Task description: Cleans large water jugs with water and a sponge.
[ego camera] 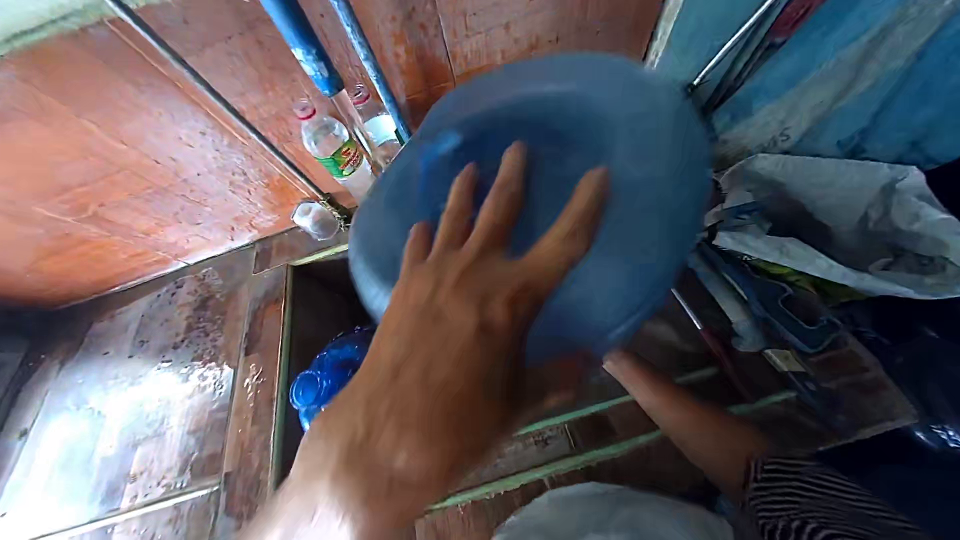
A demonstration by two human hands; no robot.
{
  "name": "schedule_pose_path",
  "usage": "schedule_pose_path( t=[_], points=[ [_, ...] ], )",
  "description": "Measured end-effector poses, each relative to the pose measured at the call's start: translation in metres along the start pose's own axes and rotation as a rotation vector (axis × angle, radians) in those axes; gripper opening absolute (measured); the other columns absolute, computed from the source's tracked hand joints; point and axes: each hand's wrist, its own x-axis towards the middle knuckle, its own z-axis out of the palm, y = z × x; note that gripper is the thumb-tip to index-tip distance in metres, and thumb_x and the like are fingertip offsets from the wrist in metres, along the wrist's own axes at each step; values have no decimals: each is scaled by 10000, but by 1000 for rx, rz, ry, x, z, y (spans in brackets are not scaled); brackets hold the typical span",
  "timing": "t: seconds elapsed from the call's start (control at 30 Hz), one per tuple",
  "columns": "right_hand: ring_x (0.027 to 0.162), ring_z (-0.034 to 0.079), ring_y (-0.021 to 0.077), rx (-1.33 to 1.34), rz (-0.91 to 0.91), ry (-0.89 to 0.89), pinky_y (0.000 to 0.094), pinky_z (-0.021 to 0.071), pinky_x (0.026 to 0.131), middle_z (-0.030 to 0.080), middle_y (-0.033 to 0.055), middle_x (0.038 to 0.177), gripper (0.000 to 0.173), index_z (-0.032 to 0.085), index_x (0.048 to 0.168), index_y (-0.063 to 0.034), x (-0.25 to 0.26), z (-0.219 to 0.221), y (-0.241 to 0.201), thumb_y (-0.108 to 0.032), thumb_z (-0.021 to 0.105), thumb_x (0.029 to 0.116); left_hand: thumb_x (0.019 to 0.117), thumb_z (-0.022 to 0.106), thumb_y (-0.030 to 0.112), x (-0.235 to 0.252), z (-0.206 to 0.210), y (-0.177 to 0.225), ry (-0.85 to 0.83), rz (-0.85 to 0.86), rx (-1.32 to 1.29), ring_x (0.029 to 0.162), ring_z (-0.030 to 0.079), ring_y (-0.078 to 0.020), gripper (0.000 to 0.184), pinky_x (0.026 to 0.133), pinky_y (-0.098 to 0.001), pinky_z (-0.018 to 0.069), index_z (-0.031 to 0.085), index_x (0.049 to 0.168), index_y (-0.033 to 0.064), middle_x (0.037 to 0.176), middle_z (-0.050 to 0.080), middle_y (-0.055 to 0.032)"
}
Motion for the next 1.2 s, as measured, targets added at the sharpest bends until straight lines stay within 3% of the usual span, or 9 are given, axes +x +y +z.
schedule_pose_path(
  t=[0.13,0.27,0.43,0.6,0.8,0.87,0.93,1.03,1.2],
  points=[
    [1041,625,119,-459,-131,-370,213,481,936,656,204,1164,317,568,1254,146,70,-1,15,17,590,965,870,648,626,-44,49,-25,1,-96,27,1417,363,-583,794,1037,-733,363,472,1543,245,1582,384,-286],
    [1381,493,388,-578,112,-157,481,348,1182,517,321,1446,413,500,1401,141,191,16,124,-109,507,1073,933,627,568,-61,94,-45,-103,-257,107,1415,320,-614,719,1143,-664,248,515,1475,108,1497,430,-377],
    [1432,448,374,-487,183,-159,474,326,1206,480,284,1509,455,460,1466,98,261,37,163,-165,471,1095,918,687,513,-67,141,-78,-172,-379,97,1475,249,-562,775,1221,-574,179,462,1479,27,1519,357,-410],
    [1452,420,372,-381,236,-114,462,315,1212,439,293,1537,456,418,1489,103,294,41,186,-136,437,1102,957,653,438,-80,180,-93,-178,-487,16,1523,196,-484,717,1248,-504,152,431,1477,-4,1554,297,-402],
    [1242,567,364,168,524,-39,478,473,1036,495,311,1438,483,406,1476,87,278,30,182,-248,293,1147,933,656,410,-87,203,-83,-142,-546,-78,1453,286,-571,638,1188,-632,225,554,1403,-9,1493,392,-408],
    [1114,615,323,-122,503,-108,436,505,958,555,291,1342,446,455,1436,92,273,21,180,-218,331,1140,884,691,480,-77,198,-79,-97,-564,-79,1371,395,-570,662,1139,-632,302,637,1314,-20,1422,491,-377],
    [1325,546,366,-647,389,-291,498,403,1128,528,297,1446,429,490,1421,122,261,4,147,-161,426,1105,825,697,567,-67,205,-78,-55,-568,-28,1298,436,-625,825,1068,-709,332,609,1332,-78,1397,495,-401],
    [1312,522,497,-1060,169,-377,674,394,1060,559,339,1382,411,589,1313,116,210,-25,52,-197,535,1053,815,638,657,-57,223,-83,-48,-550,22,1397,288,-674,968,1059,-809,226,504,1470,-43,1542,353,-392],
    [1171,617,510,-1119,-64,340,698,461,950,655,321,1208,431,618,1316,17,75,-125,-82,-319,474,1087,845,630,631,-49,224,-83,-27,-566,-11,1443,246,-640,933,1016,-850,224,466,1518,6,1599,337,-307]
  ],
)
